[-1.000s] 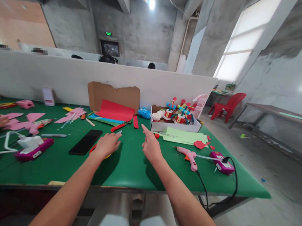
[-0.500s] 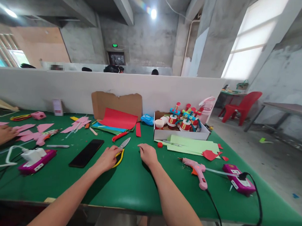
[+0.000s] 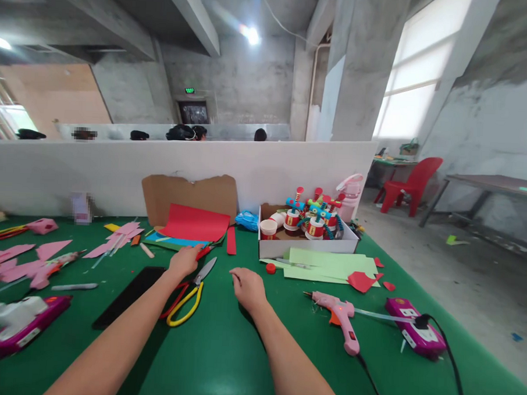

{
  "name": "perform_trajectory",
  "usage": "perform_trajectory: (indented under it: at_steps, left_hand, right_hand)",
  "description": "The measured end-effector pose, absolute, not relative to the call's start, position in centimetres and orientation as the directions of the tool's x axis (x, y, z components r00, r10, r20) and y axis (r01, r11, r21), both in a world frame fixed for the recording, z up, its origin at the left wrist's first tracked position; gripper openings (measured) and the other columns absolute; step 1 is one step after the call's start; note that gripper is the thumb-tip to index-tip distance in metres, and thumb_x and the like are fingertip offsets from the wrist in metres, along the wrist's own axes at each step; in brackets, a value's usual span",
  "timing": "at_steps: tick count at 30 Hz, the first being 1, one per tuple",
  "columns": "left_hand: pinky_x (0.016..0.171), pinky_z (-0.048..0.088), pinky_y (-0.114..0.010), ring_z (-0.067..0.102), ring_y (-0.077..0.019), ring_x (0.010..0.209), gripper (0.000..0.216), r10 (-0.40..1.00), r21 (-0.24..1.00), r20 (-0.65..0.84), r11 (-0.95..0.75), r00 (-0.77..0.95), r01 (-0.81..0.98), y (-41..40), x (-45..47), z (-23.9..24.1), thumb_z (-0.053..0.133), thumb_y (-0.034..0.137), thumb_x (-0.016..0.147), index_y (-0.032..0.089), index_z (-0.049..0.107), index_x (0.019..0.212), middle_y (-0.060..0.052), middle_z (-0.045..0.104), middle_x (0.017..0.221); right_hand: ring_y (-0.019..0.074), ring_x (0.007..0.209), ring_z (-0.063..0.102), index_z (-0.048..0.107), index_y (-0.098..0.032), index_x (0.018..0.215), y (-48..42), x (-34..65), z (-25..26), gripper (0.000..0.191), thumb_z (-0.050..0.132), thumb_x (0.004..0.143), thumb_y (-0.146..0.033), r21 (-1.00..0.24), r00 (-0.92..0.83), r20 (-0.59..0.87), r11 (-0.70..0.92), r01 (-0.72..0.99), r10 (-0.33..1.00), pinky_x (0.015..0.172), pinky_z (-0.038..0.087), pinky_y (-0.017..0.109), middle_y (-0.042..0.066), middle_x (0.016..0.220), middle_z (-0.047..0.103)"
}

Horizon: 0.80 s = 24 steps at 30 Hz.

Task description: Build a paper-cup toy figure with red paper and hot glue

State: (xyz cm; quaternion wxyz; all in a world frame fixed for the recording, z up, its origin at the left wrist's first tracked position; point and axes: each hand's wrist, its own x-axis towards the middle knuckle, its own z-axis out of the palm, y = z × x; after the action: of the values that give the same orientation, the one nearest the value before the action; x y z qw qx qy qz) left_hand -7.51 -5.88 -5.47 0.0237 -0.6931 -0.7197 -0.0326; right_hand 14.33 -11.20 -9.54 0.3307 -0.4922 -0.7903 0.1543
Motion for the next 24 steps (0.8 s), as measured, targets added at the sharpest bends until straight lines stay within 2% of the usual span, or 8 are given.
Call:
perform_trajectory:
  at_steps: [2, 5, 9, 13, 16, 18, 21, 24]
  left_hand:
    - [0.079, 0.047, -0.030, 0.064, -0.0250, 0.101, 0.052, 0.997, 0.076, 0.058, 0.049, -0.053, 0.996, -6.2, -7.6, -5.5, 0.047, 0.004, 0.076, 0.019, 0.055, 0.125, -0.015, 0.063, 0.113]
    - [0.078, 0.048, -0.029, 0.065, -0.0217, 0.089, 0.039, 0.998, 0.224, 0.046, 0.024, -0.035, 0.974, -7.3, -7.4, -5.5, 0.046, 0.005, 0.075, 0.018, 0.063, 0.108, -0.012, 0.063, 0.105]
    - [0.088, 0.047, -0.030, 0.062, -0.0199, 0.095, 0.034, 0.977, 0.348, 0.203, -0.133, 0.064, 0.928, -9.0, -6.4, -6.0, 0.045, 0.011, 0.082, 0.018, 0.061, 0.111, -0.009, 0.060, 0.106]
    - [0.084, 0.048, -0.029, 0.063, -0.0201, 0.091, 0.033, 0.984, 0.320, 0.176, -0.079, 0.022, 0.944, -10.1, -5.8, -6.3, 0.040, 0.014, 0.088, 0.017, 0.060, 0.115, -0.010, 0.059, 0.104]
    - [0.085, 0.047, -0.028, 0.062, -0.0201, 0.098, 0.045, 0.974, 0.337, 0.226, -0.061, -0.018, 0.940, -10.9, -5.6, -5.7, 0.038, 0.014, 0.090, 0.018, 0.046, 0.134, -0.012, 0.057, 0.114]
    - [0.083, 0.048, -0.028, 0.063, -0.0201, 0.097, 0.050, 0.975, 0.326, 0.220, -0.062, -0.012, 0.943, -11.4, -4.9, -5.3, 0.039, 0.016, 0.090, 0.021, 0.039, 0.140, -0.012, 0.056, 0.115]
    - [0.075, 0.048, -0.029, 0.066, -0.0196, 0.085, 0.049, 0.992, 0.237, 0.124, 0.003, -0.033, 0.972, -12.3, -3.1, -5.1, 0.038, 0.017, 0.090, 0.025, 0.041, 0.138, -0.011, 0.056, 0.111]
    - [0.070, 0.048, -0.032, 0.066, -0.0217, 0.081, 0.045, 0.995, 0.132, 0.052, 0.082, -0.090, 0.988, -13.0, -1.1, -5.3, 0.034, 0.021, 0.093, 0.022, 0.044, 0.137, -0.014, 0.055, 0.113]
  right_hand:
    - [0.0208, 0.098, 0.069, 0.072, -0.022, 0.104, -11.1, 14.3, -9.6, 0.030, 0.048, 0.088, -0.014, -0.594, -0.282, 0.372, 0.460, 0.660, 0.884, 0.087, 0.053, 0.030, 0.006, 0.105, 0.074]
    - [0.0206, 0.097, 0.069, 0.072, -0.021, 0.103, -11.0, 14.4, -9.7, 0.030, 0.048, 0.087, -0.014, -0.627, -0.237, 0.388, 0.444, 0.640, 0.891, 0.086, 0.053, 0.030, 0.006, 0.103, 0.075]
    - [0.0203, 0.089, 0.071, 0.072, -0.022, 0.101, -10.7, 14.6, -9.8, 0.031, 0.047, 0.086, -0.014, -0.652, -0.170, 0.401, 0.411, 0.638, 0.900, 0.081, 0.054, 0.030, 0.005, 0.098, 0.075]
    - [0.0200, 0.088, 0.071, 0.073, -0.022, 0.097, -10.6, 14.7, -9.9, 0.030, 0.047, 0.085, -0.014, -0.656, -0.187, 0.404, 0.426, 0.623, 0.895, 0.080, 0.054, 0.030, 0.005, 0.096, 0.076]
    - [0.0194, 0.085, 0.071, 0.072, -0.022, 0.098, -10.7, 14.6, -9.8, 0.030, 0.046, 0.086, -0.015, -0.653, -0.198, 0.407, 0.436, 0.619, 0.892, 0.079, 0.054, 0.030, 0.005, 0.093, 0.076]
    - [0.0188, 0.082, 0.071, 0.072, -0.023, 0.098, -10.7, 14.6, -9.7, 0.030, 0.046, 0.086, -0.015, -0.652, -0.202, 0.402, 0.435, 0.621, 0.893, 0.079, 0.054, 0.029, 0.004, 0.091, 0.076]
    - [0.0186, 0.083, 0.071, 0.072, -0.023, 0.098, -10.7, 14.5, -9.7, 0.030, 0.047, 0.086, -0.013, -0.649, -0.218, 0.390, 0.435, 0.624, 0.895, 0.079, 0.054, 0.029, 0.004, 0.093, 0.076]
    - [0.0193, 0.089, 0.071, 0.072, -0.023, 0.098, -10.8, 14.3, -9.6, 0.030, 0.047, 0.086, -0.012, -0.633, -0.240, 0.380, 0.441, 0.637, 0.893, 0.082, 0.053, 0.029, 0.005, 0.097, 0.076]
